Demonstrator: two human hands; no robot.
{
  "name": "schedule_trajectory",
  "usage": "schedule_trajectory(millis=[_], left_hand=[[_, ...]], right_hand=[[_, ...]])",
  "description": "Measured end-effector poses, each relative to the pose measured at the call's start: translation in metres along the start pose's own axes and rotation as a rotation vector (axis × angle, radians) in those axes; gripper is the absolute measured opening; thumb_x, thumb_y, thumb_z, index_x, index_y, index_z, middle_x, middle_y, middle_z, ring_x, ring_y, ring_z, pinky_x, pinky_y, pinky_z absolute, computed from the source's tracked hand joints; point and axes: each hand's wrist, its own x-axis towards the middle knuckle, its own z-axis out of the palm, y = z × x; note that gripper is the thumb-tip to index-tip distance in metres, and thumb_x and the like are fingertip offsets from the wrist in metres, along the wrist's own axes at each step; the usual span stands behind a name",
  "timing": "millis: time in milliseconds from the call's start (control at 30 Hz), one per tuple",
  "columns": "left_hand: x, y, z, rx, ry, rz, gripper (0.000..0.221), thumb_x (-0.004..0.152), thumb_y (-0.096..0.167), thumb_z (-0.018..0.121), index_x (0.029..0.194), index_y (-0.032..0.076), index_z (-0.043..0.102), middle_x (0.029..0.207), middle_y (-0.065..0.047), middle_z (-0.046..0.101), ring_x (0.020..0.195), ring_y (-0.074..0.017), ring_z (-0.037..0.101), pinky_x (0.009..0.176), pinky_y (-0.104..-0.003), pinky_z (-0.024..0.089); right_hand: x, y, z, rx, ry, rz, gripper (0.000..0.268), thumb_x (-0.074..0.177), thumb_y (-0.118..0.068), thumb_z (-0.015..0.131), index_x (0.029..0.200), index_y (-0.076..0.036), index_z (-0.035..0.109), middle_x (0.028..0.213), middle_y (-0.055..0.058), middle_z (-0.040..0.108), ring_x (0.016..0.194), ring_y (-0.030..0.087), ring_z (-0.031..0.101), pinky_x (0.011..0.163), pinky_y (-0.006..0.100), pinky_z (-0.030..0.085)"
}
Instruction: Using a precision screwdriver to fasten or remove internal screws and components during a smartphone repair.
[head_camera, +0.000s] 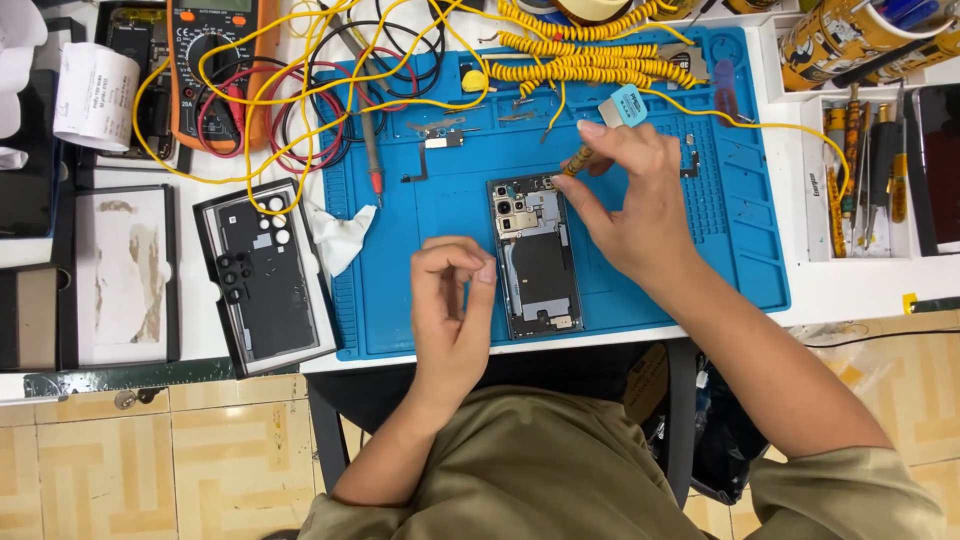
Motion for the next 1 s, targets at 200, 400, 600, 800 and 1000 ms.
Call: schedule_trajectory(millis=[200,400,600,800,1000], left_hand=[[-0.002,-0.001,0.0,-0.034,0.016,-0.037,0.021,0.111,-0.001,0.065,0.114,0.012,0.049,0.11,-0.006,0.057,0.1,-0.0196,0.064,0.087,-0.035,0.055],[-0.003,-0.001,0.002,-0.039,0.043,-0.041,0.026,0.108,-0.002,0.071,0.111,0.013,0.05,0.107,-0.007,0.062,0.094,-0.0187,0.067,0.083,-0.033,0.056],[-0.005,-0.003,0.003,-0.054,0.081,-0.011,0.03,0.105,-0.005,0.076,0.108,0.012,0.05,0.105,-0.008,0.067,0.094,-0.0193,0.071,0.082,-0.031,0.058],[-0.015,-0.002,0.002,-0.161,0.173,0.101,0.048,0.095,-0.012,0.082,0.113,0.015,0.047,0.097,-0.016,0.071,0.095,-0.0278,0.076,0.091,-0.039,0.068],[-0.017,-0.002,0.003,-0.294,0.158,0.211,0.053,0.095,-0.011,0.082,0.119,0.015,0.043,0.094,-0.023,0.072,0.09,-0.0342,0.078,0.089,-0.05,0.071]], right_hand=[[0.004,-0.008,-0.001,-0.001,-0.019,-0.003,0.068,0.105,0.007,0.086,0.159,-0.006,0.048,0.121,0.006,0.073,0.113,0.032,0.066,0.099,0.048,0.045],[0.006,-0.008,0.001,-0.016,-0.022,0.028,0.074,0.102,0.009,0.09,0.16,-0.007,0.047,0.116,0.005,0.073,0.107,0.03,0.069,0.096,0.047,0.047],[-0.004,0.007,0.007,0.001,-0.059,0.052,0.079,0.1,0.012,0.089,0.162,-0.007,0.044,0.113,0.009,0.076,0.104,0.033,0.075,0.093,0.048,0.056],[0.0,-0.057,-0.026,0.591,0.028,0.325,0.082,0.123,0.014,0.066,0.172,-0.028,0.016,0.124,0.031,0.07,0.115,0.039,0.076,0.107,0.05,0.069],[-0.023,-0.121,-0.008,1.152,0.306,0.806,0.099,0.114,-0.01,0.069,0.181,-0.038,0.001,0.117,0.022,0.072,0.103,0.034,0.08,0.091,0.048,0.075]])
